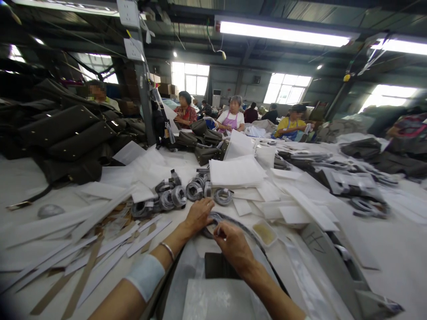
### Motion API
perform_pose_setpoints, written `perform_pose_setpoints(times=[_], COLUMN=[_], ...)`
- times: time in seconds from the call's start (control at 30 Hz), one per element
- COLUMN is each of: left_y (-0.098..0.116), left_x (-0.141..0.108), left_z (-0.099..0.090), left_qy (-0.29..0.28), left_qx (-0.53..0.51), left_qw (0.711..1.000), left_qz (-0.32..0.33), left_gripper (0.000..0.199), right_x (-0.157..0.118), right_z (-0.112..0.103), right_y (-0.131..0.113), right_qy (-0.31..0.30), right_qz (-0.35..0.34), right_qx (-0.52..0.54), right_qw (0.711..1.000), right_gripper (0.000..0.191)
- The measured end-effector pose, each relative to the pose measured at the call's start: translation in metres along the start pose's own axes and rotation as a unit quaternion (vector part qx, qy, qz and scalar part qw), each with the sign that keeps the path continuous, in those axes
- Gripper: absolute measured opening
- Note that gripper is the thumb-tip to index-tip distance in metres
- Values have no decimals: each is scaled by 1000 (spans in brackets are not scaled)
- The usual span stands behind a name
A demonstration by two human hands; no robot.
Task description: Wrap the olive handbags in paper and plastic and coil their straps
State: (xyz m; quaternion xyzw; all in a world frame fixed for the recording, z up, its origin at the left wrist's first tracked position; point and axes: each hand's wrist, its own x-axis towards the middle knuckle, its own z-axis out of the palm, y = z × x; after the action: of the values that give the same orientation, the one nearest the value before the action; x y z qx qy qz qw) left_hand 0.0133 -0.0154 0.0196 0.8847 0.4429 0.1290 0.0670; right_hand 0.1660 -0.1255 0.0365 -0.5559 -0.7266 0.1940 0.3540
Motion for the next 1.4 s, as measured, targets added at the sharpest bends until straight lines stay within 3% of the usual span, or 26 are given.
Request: perform_pose_setpoints(times=[0.37, 0.6, 0.7, 0.9, 1.1, 1.27, 1.4], left_y=[0, -11, -14, -9, -7, -6, -4], left_x=[-1, -1, 0, -4, -14, -18, -20], left_z=[-4, -2, -2, -6, -13, -17, -18], left_qy=[-27, -64, -73, -55, -17, 3, 19], left_qx=[12, -41, -48, -52, -64, -88, -131], left_qw=[997, 992, 992, 993, 994, 992, 987], left_qz=[-77, -102, -95, -89, -87, -92, -91], left_gripper=[30, 44, 33, 25, 24, 22, 19], right_x=[2, 4, 3, 4, 13, 26, 45], right_z=[-5, -1, 3, 14, 18, 18, 27], right_y=[2, 9, 12, 15, 11, 6, 17], right_qy=[15, 64, 69, 29, 48, 115, 141], right_qz=[-8, -83, -112, -116, -109, -189, -261], right_qx=[-7, -43, -54, -69, -88, -184, -233], right_qw=[1000, 994, 990, 990, 989, 958, 926], right_gripper=[9, 12, 14, 18, 16, 14, 21])
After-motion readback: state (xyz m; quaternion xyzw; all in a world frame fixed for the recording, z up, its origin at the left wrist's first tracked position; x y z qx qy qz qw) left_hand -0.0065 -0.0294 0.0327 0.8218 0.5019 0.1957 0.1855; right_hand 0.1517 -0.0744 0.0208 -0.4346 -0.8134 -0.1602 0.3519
